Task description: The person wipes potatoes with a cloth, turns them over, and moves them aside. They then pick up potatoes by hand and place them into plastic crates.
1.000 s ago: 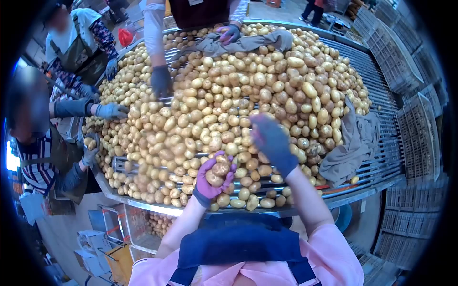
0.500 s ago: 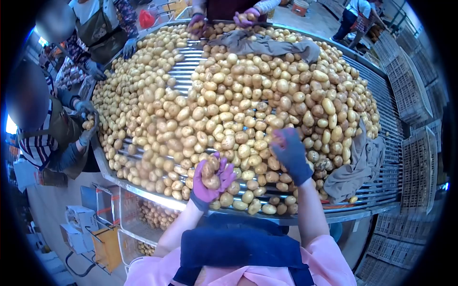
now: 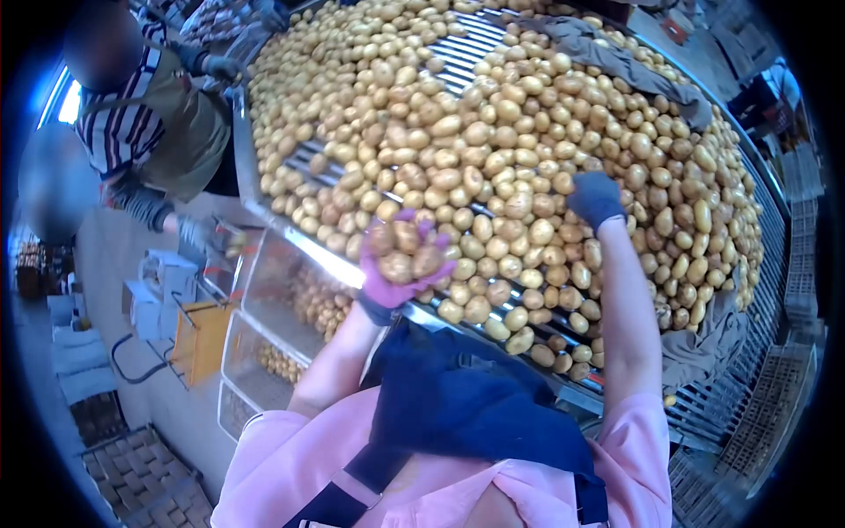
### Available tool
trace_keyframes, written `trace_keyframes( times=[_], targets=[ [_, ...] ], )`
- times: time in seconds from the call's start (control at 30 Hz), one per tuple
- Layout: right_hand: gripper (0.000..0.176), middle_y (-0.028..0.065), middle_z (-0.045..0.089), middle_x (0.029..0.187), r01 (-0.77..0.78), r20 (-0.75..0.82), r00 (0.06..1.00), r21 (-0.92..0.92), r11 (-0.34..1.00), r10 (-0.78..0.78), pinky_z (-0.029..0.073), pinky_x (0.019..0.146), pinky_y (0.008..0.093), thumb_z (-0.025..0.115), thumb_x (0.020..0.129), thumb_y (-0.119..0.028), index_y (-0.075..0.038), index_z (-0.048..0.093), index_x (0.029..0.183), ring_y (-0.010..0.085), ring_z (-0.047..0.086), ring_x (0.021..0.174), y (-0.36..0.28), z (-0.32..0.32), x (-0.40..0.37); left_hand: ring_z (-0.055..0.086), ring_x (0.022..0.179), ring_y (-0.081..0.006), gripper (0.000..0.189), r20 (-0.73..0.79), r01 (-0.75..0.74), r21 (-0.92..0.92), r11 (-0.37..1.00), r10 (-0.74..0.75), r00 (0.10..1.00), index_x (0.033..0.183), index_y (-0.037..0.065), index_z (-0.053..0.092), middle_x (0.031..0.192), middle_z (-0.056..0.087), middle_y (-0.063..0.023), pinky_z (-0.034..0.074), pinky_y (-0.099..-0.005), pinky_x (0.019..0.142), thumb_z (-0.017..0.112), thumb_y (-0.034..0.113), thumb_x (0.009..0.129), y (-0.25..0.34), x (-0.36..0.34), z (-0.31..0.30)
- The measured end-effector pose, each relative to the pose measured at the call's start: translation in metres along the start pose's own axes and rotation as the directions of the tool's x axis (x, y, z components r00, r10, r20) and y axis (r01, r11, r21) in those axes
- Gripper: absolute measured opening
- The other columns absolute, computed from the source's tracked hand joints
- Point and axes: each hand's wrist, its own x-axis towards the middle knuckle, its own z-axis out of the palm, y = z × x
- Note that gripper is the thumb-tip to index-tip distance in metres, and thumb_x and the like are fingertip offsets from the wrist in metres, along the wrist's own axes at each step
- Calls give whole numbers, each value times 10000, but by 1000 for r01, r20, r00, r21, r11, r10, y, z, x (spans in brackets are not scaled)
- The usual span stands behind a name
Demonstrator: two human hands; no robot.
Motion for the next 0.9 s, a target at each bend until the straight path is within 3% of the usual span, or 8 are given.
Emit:
trace_keyframes(
  times=[0.17,0.27,0.33,0.4,0.43,0.57,0.67,0.9],
  targets=[
    [302,118,663,920,18,53,998,72,997,-22,497,808,406,661,722,-297,-105,677,955,309,625,917,1,-4,-17,437,1217,-382,523,6,-324,170,931,327,945,1294,147,437,1278,486,-122,314,-650,997,516,443,870,81,-106,-37],
    [254,103,596,927,139,-623,771,-40,989,-134,427,864,433,602,774,-240,-103,625,986,278,544,924,-2,39,-40,433,1243,-297,548,-476,-379,425,822,559,679,1301,115,438,1344,453,-124,345,-514,1036,500,450,872,121,-160,-69],
    [213,89,584,946,74,-679,734,54,996,-18,408,883,444,573,820,-242,-125,611,995,277,537,930,-25,51,-56,436,1235,-281,547,-342,195,938,286,851,399,1321,72,427,1341,454,-142,360,-422,1024,514,398,890,164,-211,-179],
    [361,135,569,1133,-34,-267,956,324,946,125,306,1005,533,508,867,-309,-73,560,1135,318,510,1084,-64,68,-60,446,1208,-273,548,-190,267,959,97,918,348,1341,39,387,1312,454,-148,376,-384,1003,544,308,891,138,-155,-132],
    [444,173,450,1278,-10,-412,900,309,951,144,219,1072,514,474,886,-283,-60,441,1268,359,379,1216,-86,83,-71,455,1180,-264,563,-5,340,935,-100,956,294,1362,6,348,1283,455,-154,391,-347,981,573,217,891,118,-114,-99],
    [555,212,398,1364,279,-479,877,452,847,-33,227,1092,507,525,845,-280,-34,414,1330,396,336,1292,-122,47,-113,325,1292,-327,536,424,16,689,-724,421,802,1338,58,431,1308,452,-161,220,-444,1076,581,310,890,32,6,-57],
    [458,174,499,1254,367,-545,838,512,776,-36,287,1052,491,546,830,-210,-40,496,1252,351,419,1220,-68,10,-133,300,1293,-400,515,492,-233,328,-916,-45,869,1299,150,483,1366,394,-169,163,-593,1044,570,391,852,-47,55,-13],
    [484,176,532,1220,-706,-586,507,138,695,632,330,997,416,626,829,-282,-98,505,1260,332,464,1168,118,-6,-258,338,1320,-295,520,168,-86,365,-927,-25,986,1308,132,485,1402,393,-127,148,-561,1084,466,452,898,-52,141,-43]
  ],
)
